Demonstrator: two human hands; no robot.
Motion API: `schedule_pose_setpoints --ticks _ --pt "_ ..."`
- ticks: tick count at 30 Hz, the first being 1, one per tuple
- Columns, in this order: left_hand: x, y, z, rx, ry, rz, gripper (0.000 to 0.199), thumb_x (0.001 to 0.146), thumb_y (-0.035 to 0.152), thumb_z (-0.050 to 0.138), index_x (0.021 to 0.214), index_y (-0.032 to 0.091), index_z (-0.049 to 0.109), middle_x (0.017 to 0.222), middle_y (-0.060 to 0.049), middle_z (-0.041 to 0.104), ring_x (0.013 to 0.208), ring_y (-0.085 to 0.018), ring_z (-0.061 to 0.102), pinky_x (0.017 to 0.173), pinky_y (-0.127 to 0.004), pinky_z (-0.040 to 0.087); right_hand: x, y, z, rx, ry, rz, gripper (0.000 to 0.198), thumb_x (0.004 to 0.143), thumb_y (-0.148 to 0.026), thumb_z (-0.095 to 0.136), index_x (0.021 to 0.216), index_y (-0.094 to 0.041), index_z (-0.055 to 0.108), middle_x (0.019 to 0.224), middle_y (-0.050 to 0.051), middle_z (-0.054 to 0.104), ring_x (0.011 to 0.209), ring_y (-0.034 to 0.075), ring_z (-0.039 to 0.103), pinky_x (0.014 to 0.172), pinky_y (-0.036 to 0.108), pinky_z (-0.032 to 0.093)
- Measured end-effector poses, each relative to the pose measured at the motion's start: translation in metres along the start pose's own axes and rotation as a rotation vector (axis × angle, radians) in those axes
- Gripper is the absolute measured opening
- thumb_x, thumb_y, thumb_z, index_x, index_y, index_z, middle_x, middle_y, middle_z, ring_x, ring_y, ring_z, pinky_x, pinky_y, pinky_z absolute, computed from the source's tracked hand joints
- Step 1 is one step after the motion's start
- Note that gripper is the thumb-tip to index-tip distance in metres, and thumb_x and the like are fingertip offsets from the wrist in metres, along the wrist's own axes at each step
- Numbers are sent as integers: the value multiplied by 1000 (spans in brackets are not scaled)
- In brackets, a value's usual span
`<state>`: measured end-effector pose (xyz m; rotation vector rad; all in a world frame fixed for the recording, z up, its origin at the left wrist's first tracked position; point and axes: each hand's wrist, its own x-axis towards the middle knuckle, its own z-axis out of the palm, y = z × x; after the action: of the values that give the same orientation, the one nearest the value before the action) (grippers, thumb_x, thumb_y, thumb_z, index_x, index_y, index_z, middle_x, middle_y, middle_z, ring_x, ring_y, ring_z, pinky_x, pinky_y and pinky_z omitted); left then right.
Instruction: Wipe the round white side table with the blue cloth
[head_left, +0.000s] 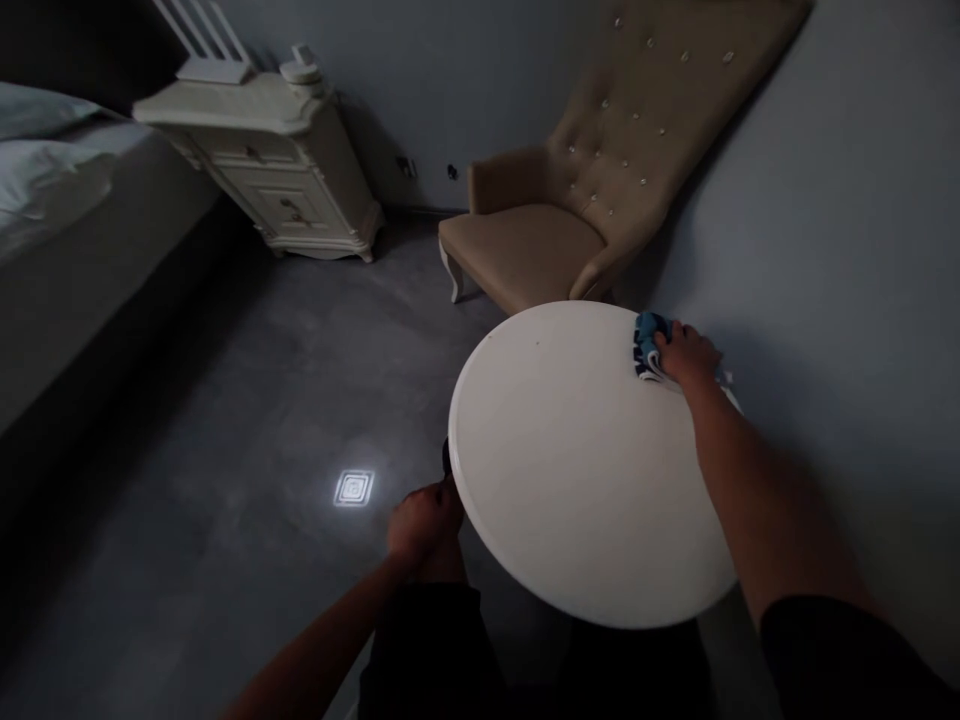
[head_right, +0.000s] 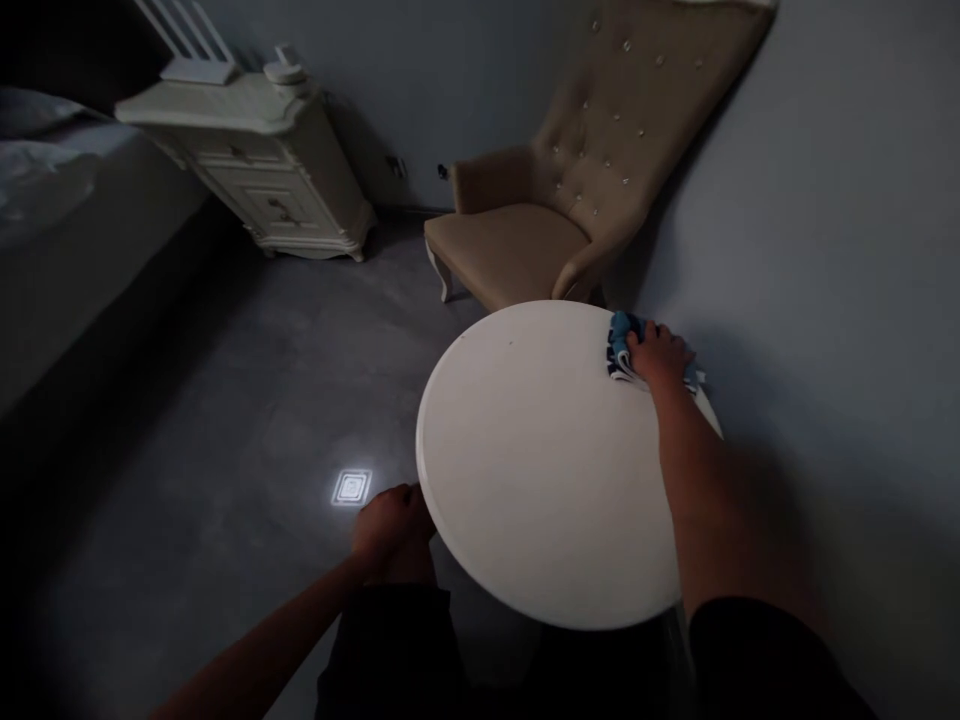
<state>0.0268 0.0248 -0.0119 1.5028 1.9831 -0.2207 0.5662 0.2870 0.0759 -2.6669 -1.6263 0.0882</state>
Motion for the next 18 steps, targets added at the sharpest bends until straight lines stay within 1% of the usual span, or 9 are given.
schedule_pose_setpoints --ticks 3,5,6,8,11,13,14,16,18 --pt "4 -6 0 -27 9 11 58 121 53 42 127 25 93 129 -17 91 120 -35 87 96 -38 60 26 -74 5 17 1 -82 80 122 -64 29 189 -23 41 189 27 43 170 53 40 134 89 32" --pt "6 -10 0 -25 13 -3 56 122 51 44 129 25 93 128 -16 91 119 -34 87 96 -38 60 28 -127 8 22 -13 -172 80 122 -65 27 191 -25 40 193 23 39 175 54 32 135 90 29" --pt "8 -11 0 -20 15 -11 55 122 49 44 129 25 93 128 -16 91 119 -34 87 97 -37 60 24 -154 9 23 -21 -229 80 122 -64 27 190 -25 41 195 21 38 177 54 29 136 91 27" --pt "9 -13 0 -14 17 -27 56 122 49 43 129 24 93 128 -17 91 121 -34 86 98 -37 59 6 -206 12 31 -29 -351 78 123 -62 27 189 -25 45 195 18 38 179 55 25 137 93 23" --pt "9 -12 -1 5 0 -37 56 122 47 43 128 21 92 132 -18 90 124 -35 85 98 -38 59 -46 -268 15 77 -42 -538 74 122 -58 31 184 -26 54 195 14 40 181 55 22 139 93 18" --pt "7 -10 -2 23 -3 -38 55 121 45 43 126 19 91 133 -20 90 125 -35 85 97 -39 59 -90 -293 16 106 -60 -641 72 122 -58 36 183 -27 57 196 12 40 182 55 21 140 92 16" --pt "6 -8 -2 31 0 -36 55 121 45 43 126 18 91 133 -20 89 124 -36 85 96 -39 60 -115 -299 17 118 -73 -692 72 122 -58 39 183 -26 57 196 12 39 182 55 20 141 92 15" --pt "2 -6 -2 45 8 -38 58 121 47 42 124 17 91 131 -22 89 123 -36 85 96 -40 60 -165 -298 17 139 -91 -799 73 121 -60 44 185 -25 55 198 12 35 183 55 19 142 91 15" --pt "-2 -3 -1 56 24 -47 58 120 48 43 123 16 91 131 -25 89 123 -37 85 96 -40 60 -217 -282 17 150 -95 -896 75 120 -62 48 186 -27 53 199 9 33 184 52 18 144 87 15"
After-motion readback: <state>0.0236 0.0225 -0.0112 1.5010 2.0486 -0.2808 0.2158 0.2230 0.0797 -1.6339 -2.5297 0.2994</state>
